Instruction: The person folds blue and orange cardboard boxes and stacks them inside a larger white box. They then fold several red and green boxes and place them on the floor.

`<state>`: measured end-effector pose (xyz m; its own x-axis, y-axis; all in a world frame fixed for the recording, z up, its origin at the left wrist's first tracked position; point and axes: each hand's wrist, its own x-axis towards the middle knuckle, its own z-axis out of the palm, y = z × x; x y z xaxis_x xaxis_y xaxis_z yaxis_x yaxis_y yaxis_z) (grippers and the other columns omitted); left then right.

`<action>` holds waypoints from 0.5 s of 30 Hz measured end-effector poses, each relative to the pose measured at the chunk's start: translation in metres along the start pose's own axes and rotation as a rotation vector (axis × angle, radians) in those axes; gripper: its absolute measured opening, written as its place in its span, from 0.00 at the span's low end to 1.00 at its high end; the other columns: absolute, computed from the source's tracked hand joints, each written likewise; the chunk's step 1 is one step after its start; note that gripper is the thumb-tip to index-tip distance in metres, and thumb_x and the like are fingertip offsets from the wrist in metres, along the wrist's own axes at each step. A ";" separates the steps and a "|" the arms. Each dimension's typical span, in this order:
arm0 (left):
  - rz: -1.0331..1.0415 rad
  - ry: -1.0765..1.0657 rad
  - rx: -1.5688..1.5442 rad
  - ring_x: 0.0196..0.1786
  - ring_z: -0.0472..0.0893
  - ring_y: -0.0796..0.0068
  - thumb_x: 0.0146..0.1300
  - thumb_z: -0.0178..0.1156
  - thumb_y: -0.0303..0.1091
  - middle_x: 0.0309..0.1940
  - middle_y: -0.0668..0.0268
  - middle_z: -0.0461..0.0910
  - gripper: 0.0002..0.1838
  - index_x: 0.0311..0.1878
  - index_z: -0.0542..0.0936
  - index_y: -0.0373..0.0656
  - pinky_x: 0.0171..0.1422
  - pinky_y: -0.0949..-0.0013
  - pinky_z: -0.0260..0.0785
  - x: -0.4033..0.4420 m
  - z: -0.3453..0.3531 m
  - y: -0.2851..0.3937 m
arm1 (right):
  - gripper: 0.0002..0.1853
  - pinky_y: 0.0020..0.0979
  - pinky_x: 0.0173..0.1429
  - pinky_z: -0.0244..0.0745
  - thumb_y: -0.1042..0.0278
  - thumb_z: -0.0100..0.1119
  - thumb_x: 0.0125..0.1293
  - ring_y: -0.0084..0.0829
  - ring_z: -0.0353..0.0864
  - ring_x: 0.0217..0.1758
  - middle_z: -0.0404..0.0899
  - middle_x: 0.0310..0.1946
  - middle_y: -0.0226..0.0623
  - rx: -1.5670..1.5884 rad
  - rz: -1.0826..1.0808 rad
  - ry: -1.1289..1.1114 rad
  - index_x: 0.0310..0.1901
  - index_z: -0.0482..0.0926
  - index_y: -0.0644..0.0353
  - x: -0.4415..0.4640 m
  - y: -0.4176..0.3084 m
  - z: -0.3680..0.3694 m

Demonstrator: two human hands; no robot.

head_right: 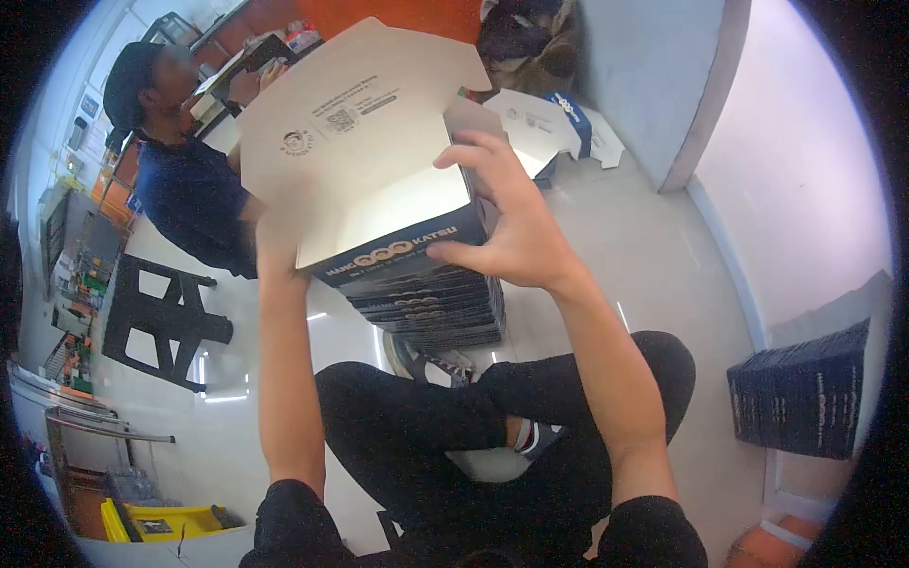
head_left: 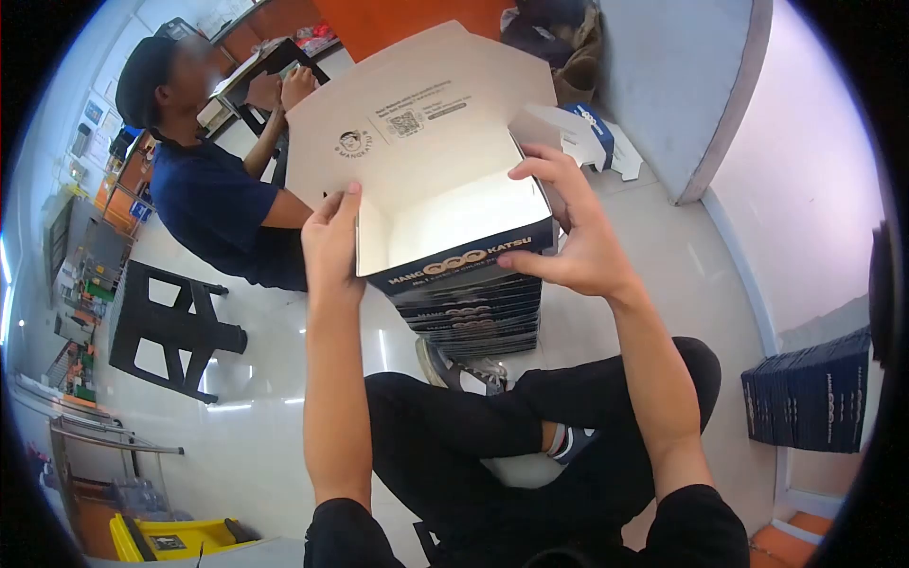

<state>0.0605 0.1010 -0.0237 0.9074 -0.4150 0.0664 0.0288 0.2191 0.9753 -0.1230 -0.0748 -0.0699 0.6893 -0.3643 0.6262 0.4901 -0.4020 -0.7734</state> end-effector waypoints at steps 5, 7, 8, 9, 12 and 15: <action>-0.051 -0.155 -0.080 0.61 0.77 0.69 0.73 0.58 0.35 0.60 0.51 0.76 0.26 0.65 0.69 0.24 0.66 0.69 0.68 -0.010 -0.041 -0.008 | 0.38 0.42 0.70 0.67 0.71 0.79 0.43 0.48 0.66 0.69 0.61 0.68 0.47 -0.232 -0.016 0.017 0.60 0.73 0.50 0.000 -0.007 0.007; -0.003 -0.217 -0.015 0.65 0.75 0.68 0.74 0.57 0.36 0.63 0.50 0.75 0.25 0.65 0.70 0.26 0.69 0.68 0.65 -0.026 -0.041 -0.009 | 0.40 0.44 0.72 0.64 0.69 0.78 0.43 0.52 0.64 0.69 0.62 0.67 0.49 -0.415 -0.036 -0.049 0.62 0.73 0.47 -0.003 -0.011 0.011; 0.051 -0.209 0.130 0.65 0.75 0.68 0.74 0.57 0.36 0.64 0.50 0.74 0.25 0.66 0.70 0.27 0.70 0.67 0.64 -0.031 -0.042 -0.011 | 0.40 0.44 0.72 0.64 0.69 0.78 0.43 0.52 0.64 0.69 0.62 0.67 0.49 -0.413 -0.028 -0.048 0.62 0.73 0.47 -0.004 -0.012 0.012; 0.106 -0.203 0.275 0.65 0.75 0.67 0.74 0.57 0.36 0.64 0.50 0.74 0.25 0.66 0.70 0.28 0.70 0.66 0.64 -0.036 -0.041 -0.012 | 0.42 0.45 0.72 0.64 0.69 0.78 0.43 0.52 0.64 0.70 0.62 0.67 0.49 -0.439 -0.044 -0.054 0.64 0.72 0.46 -0.004 -0.011 0.012; 0.554 -0.251 0.707 0.58 0.79 0.62 0.69 0.61 0.32 0.60 0.53 0.78 0.25 0.67 0.72 0.35 0.65 0.67 0.67 -0.052 -0.029 -0.005 | 0.45 0.46 0.73 0.63 0.69 0.78 0.43 0.54 0.63 0.71 0.61 0.68 0.50 -0.472 -0.062 -0.074 0.67 0.71 0.43 -0.005 -0.012 0.009; 0.864 -0.473 0.938 0.49 0.82 0.59 0.64 0.63 0.27 0.51 0.55 0.81 0.28 0.68 0.73 0.43 0.55 0.66 0.73 -0.076 0.012 0.004 | 0.46 0.46 0.72 0.64 0.70 0.75 0.44 0.53 0.62 0.71 0.60 0.69 0.50 -0.499 -0.094 -0.144 0.70 0.69 0.44 -0.004 -0.014 0.000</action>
<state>-0.0134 0.1232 -0.0228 0.2559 -0.7547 0.6041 -0.9364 -0.0383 0.3488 -0.1330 -0.0675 -0.0616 0.7380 -0.2029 0.6436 0.2634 -0.7914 -0.5516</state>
